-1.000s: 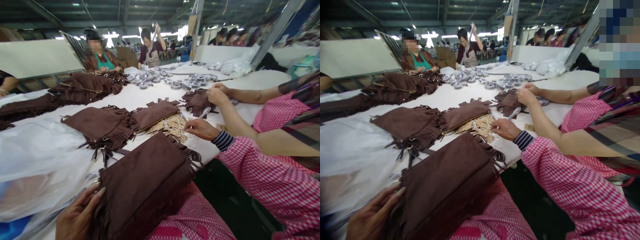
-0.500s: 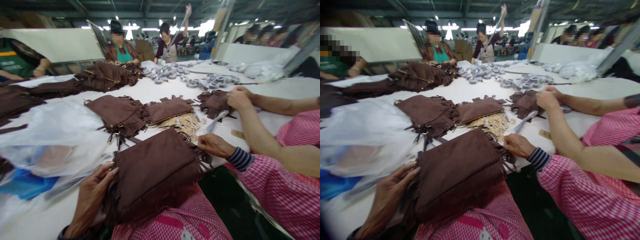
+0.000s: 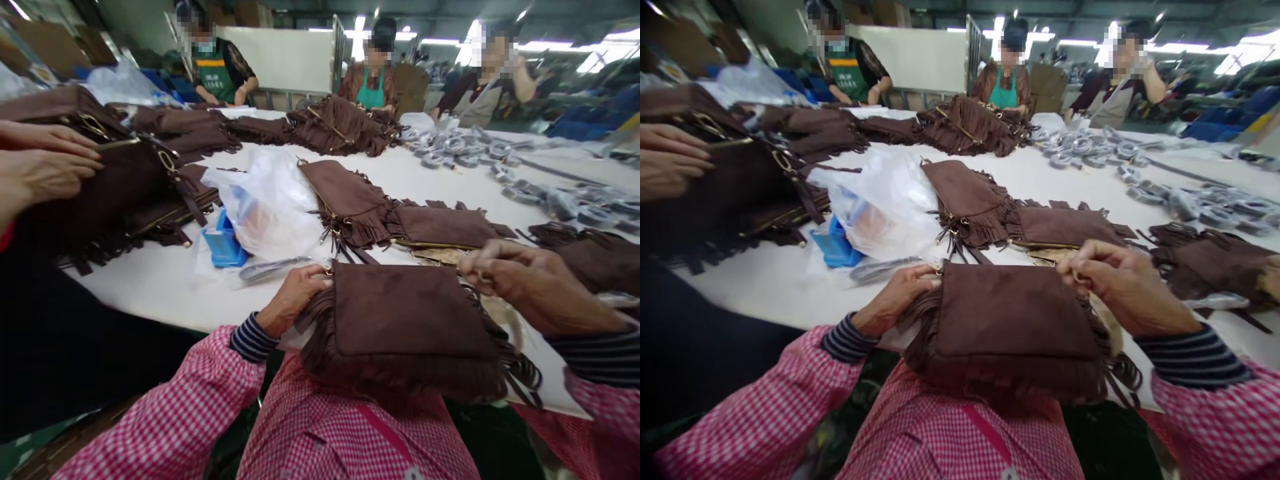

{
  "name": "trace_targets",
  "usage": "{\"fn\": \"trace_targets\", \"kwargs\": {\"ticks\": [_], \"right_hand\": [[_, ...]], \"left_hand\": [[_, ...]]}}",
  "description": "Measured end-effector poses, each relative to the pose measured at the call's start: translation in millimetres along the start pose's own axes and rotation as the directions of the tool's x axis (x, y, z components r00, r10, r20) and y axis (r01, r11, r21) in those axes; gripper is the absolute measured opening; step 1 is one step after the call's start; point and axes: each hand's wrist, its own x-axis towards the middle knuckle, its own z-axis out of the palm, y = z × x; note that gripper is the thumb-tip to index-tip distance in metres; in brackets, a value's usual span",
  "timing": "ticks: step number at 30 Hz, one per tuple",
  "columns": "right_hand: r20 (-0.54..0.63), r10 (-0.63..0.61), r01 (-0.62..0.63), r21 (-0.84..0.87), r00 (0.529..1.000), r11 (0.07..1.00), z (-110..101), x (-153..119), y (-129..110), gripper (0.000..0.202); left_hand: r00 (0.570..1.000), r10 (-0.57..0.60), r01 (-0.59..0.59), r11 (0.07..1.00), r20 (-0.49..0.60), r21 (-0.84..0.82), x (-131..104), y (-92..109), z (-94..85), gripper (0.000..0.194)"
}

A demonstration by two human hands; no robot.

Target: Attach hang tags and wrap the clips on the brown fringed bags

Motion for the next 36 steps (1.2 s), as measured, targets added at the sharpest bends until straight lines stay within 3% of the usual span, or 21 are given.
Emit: {"fn": "trace_targets", "kwargs": {"ticks": [3,7,11,14,20,27,36], "right_hand": [[0.193,-0.037,0.067,-0.151,0.980,0.986,49,20,-15,0.030],[0.423,-0.096,0.210,-0.232,0.901,0.950,106,42,-26,0.026],[0.494,-0.173,0.299,-0.189,0.852,0.935,141,60,-27,0.017],[0.489,-0.198,0.319,-0.177,0.849,0.931,148,68,-21,0.010],[0.445,-0.140,0.256,-0.212,0.885,0.943,144,72,-19,0.011],[0.426,-0.236,0.375,-0.278,0.873,0.885,153,75,-19,0.013],[0.408,-0.281,0.459,-0.451,0.869,0.765,157,75,-12,0.012]], "left_hand": [[0.995,0.098,-0.097,0.993,-0.025,0.069,-1,-3,-1.7,0.026],[0.959,0.258,-0.210,0.923,-0.116,0.321,7,-5,-5.9,0.026],[0.952,0.287,-0.253,0.934,-0.105,0.252,18,-7,-9.2,0.018],[0.961,0.250,-0.227,0.958,-0.120,0.178,22,-11,-10.4,0.020],[0.955,0.265,-0.227,0.943,-0.134,0.243,26,-17,-10.9,0.021],[0.903,0.399,-0.322,0.875,-0.162,0.361,25,-17,-8.3,0.020],[0.894,0.412,-0.330,0.871,-0.175,0.363,26,-19,-8.1,0.018]]}}
